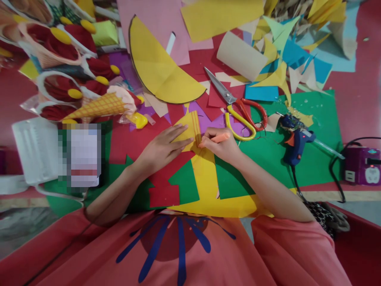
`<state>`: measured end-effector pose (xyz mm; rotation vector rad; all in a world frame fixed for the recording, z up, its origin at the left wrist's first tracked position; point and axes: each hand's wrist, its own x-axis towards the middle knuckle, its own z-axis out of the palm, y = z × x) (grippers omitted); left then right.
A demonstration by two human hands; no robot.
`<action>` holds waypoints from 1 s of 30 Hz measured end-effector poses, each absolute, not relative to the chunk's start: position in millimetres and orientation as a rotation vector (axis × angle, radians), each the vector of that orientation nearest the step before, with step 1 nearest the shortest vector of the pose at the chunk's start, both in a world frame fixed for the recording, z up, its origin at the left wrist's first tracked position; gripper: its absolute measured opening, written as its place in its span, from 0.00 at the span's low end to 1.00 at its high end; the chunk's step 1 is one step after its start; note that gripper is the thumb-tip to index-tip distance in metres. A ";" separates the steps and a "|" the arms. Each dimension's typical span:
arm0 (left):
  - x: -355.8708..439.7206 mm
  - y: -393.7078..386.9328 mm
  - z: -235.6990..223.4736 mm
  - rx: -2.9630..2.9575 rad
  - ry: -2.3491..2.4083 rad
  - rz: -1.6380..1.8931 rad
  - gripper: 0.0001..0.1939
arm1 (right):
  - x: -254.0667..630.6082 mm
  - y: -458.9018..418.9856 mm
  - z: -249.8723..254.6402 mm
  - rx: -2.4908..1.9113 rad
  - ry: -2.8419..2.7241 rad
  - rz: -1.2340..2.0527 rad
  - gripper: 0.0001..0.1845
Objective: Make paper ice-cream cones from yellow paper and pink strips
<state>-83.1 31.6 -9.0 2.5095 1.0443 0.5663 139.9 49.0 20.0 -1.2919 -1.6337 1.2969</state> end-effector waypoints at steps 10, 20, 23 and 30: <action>-82.9 31.8 -7.1 2.536 1.047 0.577 0.17 | 138.2 49.0 22.0 -1.311 -1.662 1.294 0.12; -83.1 31.6 -7.4 2.518 1.058 0.543 0.17 | 140.5 48.9 20.9 -1.312 -1.687 1.306 0.12; -82.9 31.3 -7.2 2.518 1.067 0.531 0.17 | 140.6 49.2 20.9 -1.308 -1.680 1.308 0.12; -82.8 31.6 -6.3 2.546 1.060 0.548 0.17 | 141.7 48.5 18.0 -1.310 -1.576 1.265 0.10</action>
